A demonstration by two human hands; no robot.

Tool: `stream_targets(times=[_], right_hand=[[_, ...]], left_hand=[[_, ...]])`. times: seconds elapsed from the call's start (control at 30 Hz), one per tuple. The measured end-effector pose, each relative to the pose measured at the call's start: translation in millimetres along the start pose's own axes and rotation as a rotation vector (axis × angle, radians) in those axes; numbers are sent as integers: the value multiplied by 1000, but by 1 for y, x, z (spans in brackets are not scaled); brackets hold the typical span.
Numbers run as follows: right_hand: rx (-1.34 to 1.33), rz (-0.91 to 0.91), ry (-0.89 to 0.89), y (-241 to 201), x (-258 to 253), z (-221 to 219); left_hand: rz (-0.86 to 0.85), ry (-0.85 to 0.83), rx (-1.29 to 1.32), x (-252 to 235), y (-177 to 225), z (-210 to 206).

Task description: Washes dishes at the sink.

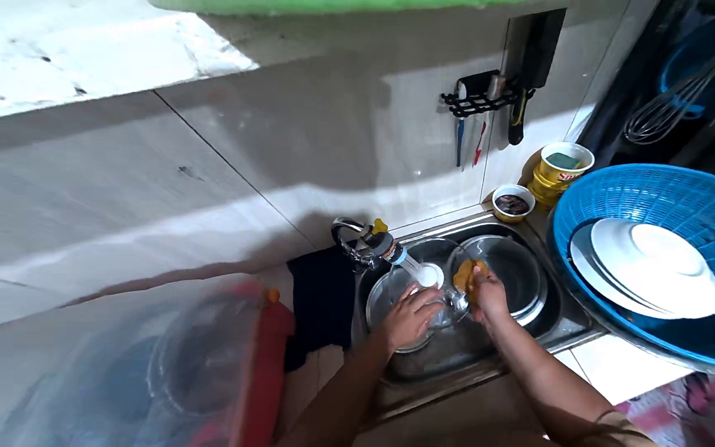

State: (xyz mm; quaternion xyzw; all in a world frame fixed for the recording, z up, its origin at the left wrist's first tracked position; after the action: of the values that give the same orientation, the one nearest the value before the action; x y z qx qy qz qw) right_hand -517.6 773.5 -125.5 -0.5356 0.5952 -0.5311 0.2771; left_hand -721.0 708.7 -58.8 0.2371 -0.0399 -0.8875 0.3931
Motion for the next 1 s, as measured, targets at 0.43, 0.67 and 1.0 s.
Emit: stream_targets(times=[0.43,0.67,1.0], right_hand=[[139,-149,104,23,-37,45],[591,-158,-160,10,-50,51],[1469,492,-134,-30,-33,81]], left_hand=[[1139,176,1105,-44,-54,30],[1131,165,1357,-57,-38,32],[1199,223,1326,-44,-31,50]])
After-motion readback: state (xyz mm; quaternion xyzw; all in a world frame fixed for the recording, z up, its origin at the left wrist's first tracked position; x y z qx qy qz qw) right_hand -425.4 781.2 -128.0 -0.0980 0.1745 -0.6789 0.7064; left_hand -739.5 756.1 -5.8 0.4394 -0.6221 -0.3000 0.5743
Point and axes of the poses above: each hand's wrist, its own x-axis away from the middle knuckle, its own z-axis out of the back of the hand, y = z × x, the point moved 10 cm from there along -x, towards the middle knuckle, and after that the axes turned 7 degrees about z, right-handed, at the moved point
